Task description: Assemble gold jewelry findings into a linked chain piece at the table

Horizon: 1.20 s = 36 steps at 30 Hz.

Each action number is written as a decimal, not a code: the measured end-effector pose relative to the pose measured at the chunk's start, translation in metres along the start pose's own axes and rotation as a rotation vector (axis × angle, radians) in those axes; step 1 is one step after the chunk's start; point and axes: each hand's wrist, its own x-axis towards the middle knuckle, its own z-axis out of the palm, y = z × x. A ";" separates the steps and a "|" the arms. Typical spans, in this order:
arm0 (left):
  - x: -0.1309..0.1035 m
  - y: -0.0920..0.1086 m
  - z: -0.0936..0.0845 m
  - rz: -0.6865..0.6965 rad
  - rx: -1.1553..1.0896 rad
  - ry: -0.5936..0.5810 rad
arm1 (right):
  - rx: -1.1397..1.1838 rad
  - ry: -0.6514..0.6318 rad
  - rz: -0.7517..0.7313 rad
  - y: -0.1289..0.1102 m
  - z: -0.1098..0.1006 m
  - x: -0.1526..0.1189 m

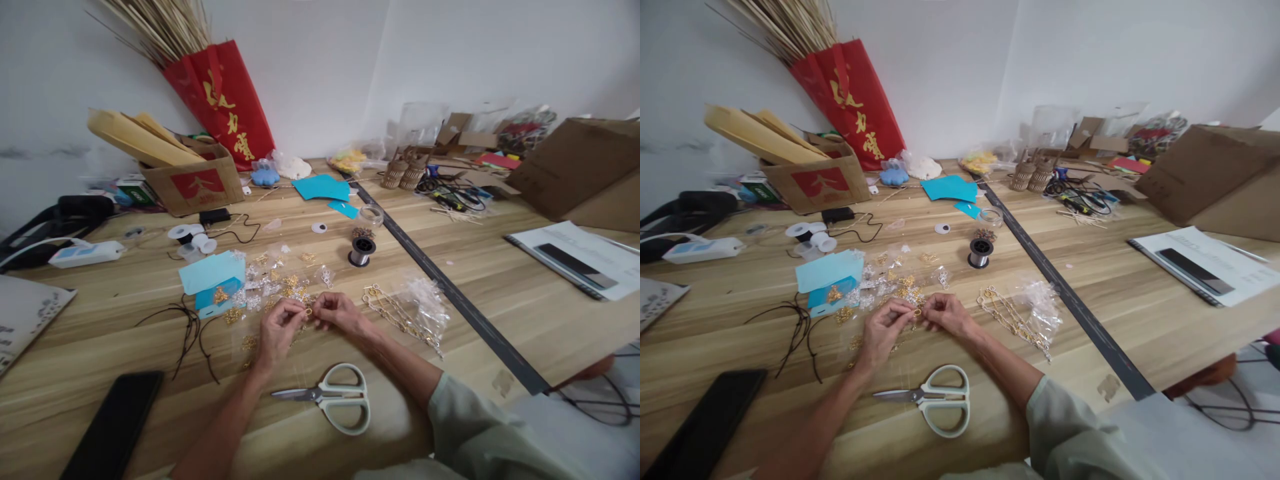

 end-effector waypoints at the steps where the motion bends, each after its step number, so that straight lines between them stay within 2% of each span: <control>1: 0.001 0.000 0.000 -0.031 -0.034 0.007 | -0.016 0.001 -0.010 -0.001 0.000 -0.001; 6: 0.003 -0.003 -0.002 -0.152 -0.143 0.034 | -0.060 0.007 -0.054 -0.005 -0.001 -0.003; 14: 0.004 -0.006 -0.004 -0.224 -0.160 0.006 | -0.017 0.012 -0.059 -0.006 -0.005 -0.002; 28: 0.005 -0.008 -0.005 -0.257 -0.141 0.000 | 0.069 0.042 -0.080 -0.012 -0.005 -0.002; 36: 0.004 -0.007 -0.004 -0.247 -0.085 -0.051 | 0.092 0.039 -0.077 -0.008 -0.005 -0.001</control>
